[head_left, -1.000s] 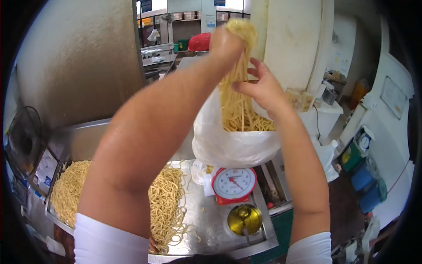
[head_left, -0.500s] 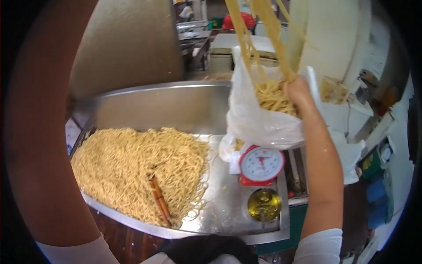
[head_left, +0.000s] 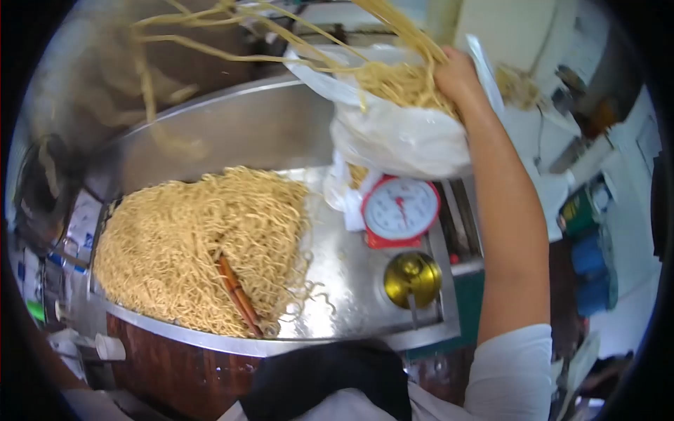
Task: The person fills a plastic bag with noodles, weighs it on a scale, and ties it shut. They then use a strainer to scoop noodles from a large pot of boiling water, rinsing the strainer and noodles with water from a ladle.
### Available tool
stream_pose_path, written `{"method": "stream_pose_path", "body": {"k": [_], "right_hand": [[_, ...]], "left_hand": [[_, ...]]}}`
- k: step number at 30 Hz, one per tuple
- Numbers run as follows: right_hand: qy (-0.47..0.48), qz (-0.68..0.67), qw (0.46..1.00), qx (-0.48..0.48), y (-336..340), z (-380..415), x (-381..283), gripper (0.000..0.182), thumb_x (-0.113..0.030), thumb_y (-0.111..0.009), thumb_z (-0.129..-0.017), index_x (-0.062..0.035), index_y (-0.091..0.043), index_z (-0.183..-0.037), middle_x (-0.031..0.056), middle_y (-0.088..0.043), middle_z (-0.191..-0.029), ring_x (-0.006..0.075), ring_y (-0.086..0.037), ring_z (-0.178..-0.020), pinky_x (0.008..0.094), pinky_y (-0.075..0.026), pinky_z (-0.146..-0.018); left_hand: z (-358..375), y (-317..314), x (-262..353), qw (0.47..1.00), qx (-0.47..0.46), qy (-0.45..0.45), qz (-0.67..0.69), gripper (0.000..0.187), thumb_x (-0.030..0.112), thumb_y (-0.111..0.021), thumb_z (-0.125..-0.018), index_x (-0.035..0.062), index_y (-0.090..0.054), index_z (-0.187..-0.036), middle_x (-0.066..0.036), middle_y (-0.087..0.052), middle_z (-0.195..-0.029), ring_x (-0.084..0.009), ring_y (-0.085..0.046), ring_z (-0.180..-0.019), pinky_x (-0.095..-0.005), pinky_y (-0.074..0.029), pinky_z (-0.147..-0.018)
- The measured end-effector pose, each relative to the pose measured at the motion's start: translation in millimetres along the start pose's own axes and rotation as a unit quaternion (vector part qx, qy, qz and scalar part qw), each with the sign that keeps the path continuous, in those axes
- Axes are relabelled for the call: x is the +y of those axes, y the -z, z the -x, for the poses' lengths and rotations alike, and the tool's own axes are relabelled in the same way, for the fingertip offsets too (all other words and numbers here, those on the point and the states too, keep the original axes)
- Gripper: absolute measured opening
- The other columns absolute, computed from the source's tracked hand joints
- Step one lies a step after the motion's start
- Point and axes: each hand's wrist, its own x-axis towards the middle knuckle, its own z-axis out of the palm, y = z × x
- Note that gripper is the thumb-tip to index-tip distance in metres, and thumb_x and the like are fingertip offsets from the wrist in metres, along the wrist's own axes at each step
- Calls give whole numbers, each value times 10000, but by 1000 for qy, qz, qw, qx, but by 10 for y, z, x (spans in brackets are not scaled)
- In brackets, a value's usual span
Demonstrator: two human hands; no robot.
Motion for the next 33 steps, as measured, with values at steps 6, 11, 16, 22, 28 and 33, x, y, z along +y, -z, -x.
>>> {"method": "stream_pose_path", "body": {"k": [6,11,16,22,28,33], "right_hand": [[75,117,985,107,88,-351,782,282,-146,-647,-806,-24,-682,-1058,144,-715,-934,231,-667,-844,356,-506,-761],[83,112,990,12,182,-147,212,247,-131,-616,-836,-11,-683,-1041,130,-714,-933,207,-665,-800,342,-516,-728],[2,60,997,-37,46,62,-157,188,-146,-658,-800,19,-712,-871,164,-697,-769,252,-660,-700,399,-527,-642],[-4,6,999,-48,52,11,-129,333,-53,-581,-796,-10,-666,-1115,144,-705,-951,243,-676,-830,363,-515,-749],[-18,-23,996,-90,68,77,-145,234,-103,-630,-817,-5,-666,-1027,100,-694,-890,177,-646,-773,327,-514,-694],[8,-30,996,-89,36,134,-231,197,-116,-644,-830,-12,-659,-997,76,-671,-837,156,-616,-707,303,-495,-639]], "left_hand": [[450,1226,-324,999,39,33,2,327,306,-581,-926,59,-599,-1139,-130,-639,-1046,-222,-629,-961,-341,-522,-798],[937,2185,-814,993,77,80,43,327,286,-598,-917,61,-590,-1154,-132,-634,-1054,-217,-625,-980,-330,-523,-810],[1678,2903,-2402,941,-113,185,258,332,266,-616,-908,62,-582,-1168,-134,-628,-1063,-213,-622,-999,-319,-523,-822],[3042,1152,-3273,837,76,542,13,187,289,-666,-857,109,-635,-899,-61,-575,-714,-196,-592,-668,-334,-499,-562],[3040,984,-3409,637,-564,335,-404,576,351,-714,-829,15,-579,-1277,-191,-632,-1222,-323,-640,-1038,-423,-500,-898],[2528,97,-2640,721,-508,281,-378,820,318,-775,-762,53,-403,-1443,-211,-419,-1464,-303,-400,-1367,-390,-346,-1117]]}}
